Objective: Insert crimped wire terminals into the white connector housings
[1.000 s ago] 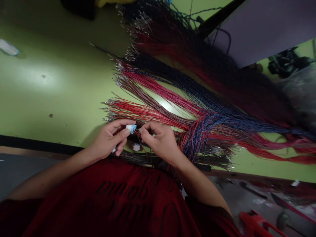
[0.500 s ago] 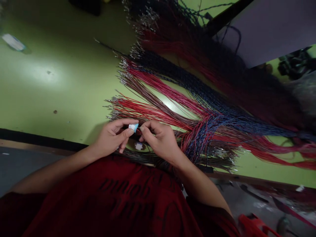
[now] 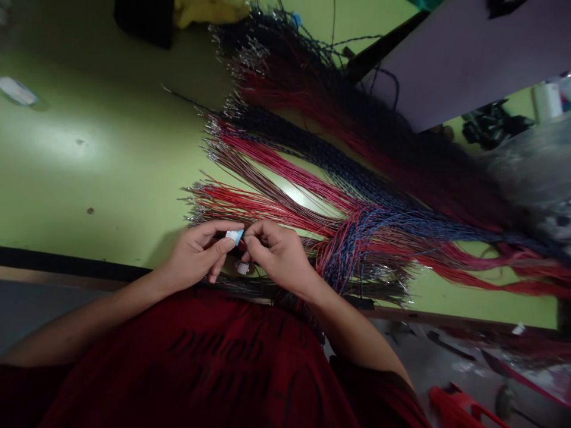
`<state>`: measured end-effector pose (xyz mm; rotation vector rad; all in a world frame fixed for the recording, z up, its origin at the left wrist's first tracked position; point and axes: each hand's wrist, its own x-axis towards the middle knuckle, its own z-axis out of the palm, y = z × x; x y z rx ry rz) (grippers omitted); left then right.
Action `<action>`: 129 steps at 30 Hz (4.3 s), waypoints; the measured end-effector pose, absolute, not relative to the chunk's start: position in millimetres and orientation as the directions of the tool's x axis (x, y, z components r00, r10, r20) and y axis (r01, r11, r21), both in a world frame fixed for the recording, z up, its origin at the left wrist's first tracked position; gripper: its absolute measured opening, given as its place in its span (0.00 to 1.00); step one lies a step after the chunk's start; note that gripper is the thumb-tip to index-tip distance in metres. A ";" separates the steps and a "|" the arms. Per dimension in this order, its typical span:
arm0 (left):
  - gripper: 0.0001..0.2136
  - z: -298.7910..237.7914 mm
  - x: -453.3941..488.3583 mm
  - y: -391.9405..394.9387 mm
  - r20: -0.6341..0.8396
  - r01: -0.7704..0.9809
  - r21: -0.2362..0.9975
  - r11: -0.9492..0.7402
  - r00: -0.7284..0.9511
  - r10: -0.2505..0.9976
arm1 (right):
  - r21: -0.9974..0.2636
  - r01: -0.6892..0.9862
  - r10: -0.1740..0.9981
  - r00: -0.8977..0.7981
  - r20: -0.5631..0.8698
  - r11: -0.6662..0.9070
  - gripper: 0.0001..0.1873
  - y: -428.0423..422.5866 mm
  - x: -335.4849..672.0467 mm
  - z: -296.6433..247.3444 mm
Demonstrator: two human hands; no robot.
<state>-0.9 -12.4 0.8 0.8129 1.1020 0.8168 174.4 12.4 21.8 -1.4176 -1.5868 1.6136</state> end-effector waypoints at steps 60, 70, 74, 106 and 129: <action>0.21 -3.0 4.1 19.2 -0.494 -0.353 0.738 0.575 0.299 0.817 | -0.803 0.549 0.939 -0.343 0.039 0.234 0.08 41.2 197.2 30.1; 0.25 0.7 6.3 19.3 -0.497 -0.314 0.759 0.571 0.286 0.819 | -0.744 0.578 0.903 -0.423 0.079 0.336 0.08 43.5 191.6 26.5; 0.24 0.0 7.1 18.2 -0.500 -0.297 0.766 0.570 0.281 0.819 | -0.681 0.617 0.884 -0.456 0.101 0.395 0.09 40.3 192.7 24.4; 0.20 -5.6 6.9 15.0 -0.445 -0.200 0.839 0.506 0.284 0.849 | -0.737 0.582 0.878 -0.477 0.032 0.343 0.08 32.3 186.7 21.6; 0.18 -0.6 10.3 13.5 -0.494 -0.193 0.819 0.541 0.246 0.834 | -0.438 0.889 0.986 -0.077 0.145 0.134 0.06 120.0 244.4 9.2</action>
